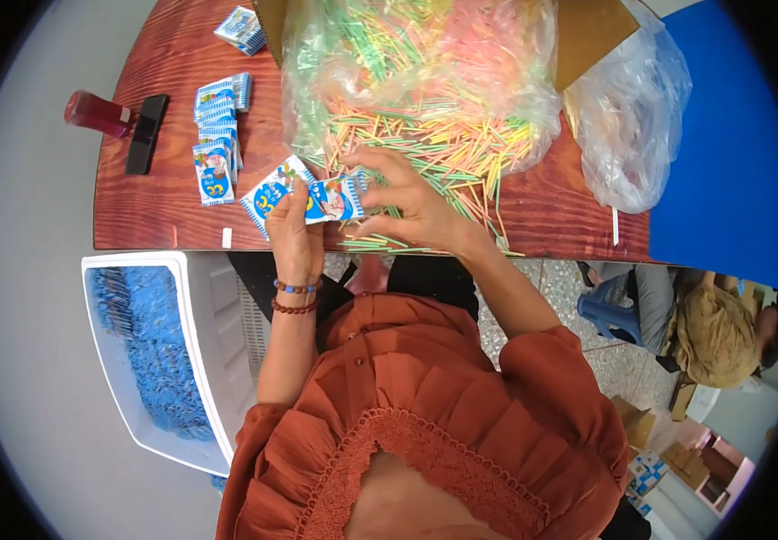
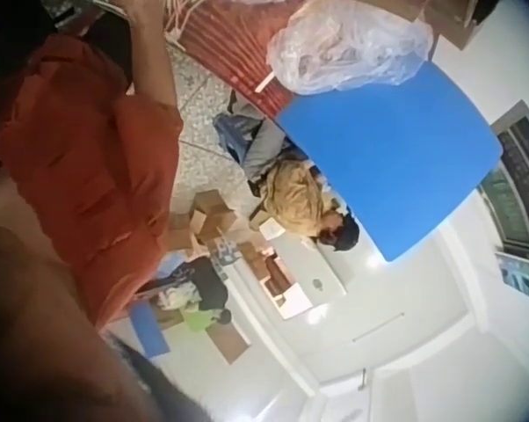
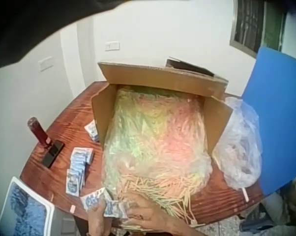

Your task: Packaging small colorful straws and blue packets into plastic bags at a workstation.

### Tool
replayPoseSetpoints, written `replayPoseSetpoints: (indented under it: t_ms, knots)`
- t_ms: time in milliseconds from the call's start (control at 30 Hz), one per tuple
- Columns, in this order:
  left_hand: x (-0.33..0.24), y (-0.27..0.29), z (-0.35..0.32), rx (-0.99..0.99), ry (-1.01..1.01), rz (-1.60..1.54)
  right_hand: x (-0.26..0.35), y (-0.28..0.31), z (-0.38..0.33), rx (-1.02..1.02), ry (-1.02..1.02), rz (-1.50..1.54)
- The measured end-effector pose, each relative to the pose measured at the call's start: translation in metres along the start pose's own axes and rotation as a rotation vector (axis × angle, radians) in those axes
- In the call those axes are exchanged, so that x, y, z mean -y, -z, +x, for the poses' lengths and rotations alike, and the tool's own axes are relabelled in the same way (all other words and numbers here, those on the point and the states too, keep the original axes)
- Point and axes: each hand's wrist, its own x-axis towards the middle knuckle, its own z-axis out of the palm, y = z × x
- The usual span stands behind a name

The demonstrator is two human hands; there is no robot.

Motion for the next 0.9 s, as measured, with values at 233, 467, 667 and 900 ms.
replayPoseSetpoints:
  t_ms: [233, 467, 667, 900]
  knots:
    - [0.001, -0.013, -0.003, -0.094, -0.021, -0.016, -0.037, 0.095, -0.053, 0.165, -0.216, -0.759]
    - [0.006, -0.02, -0.005, -0.087, 0.013, -0.006, -0.058, 0.094, -0.036, 0.396, -0.096, -1.008]
    - [0.006, -0.01, -0.005, -0.058, -0.002, -0.042, -0.061, 0.092, -0.028, 0.463, -0.065, -1.129]
    - [0.003, -0.013, -0.006, -0.079, 0.018, -0.044, -0.07, 0.104, -0.034, 0.352, -0.06, -1.014]
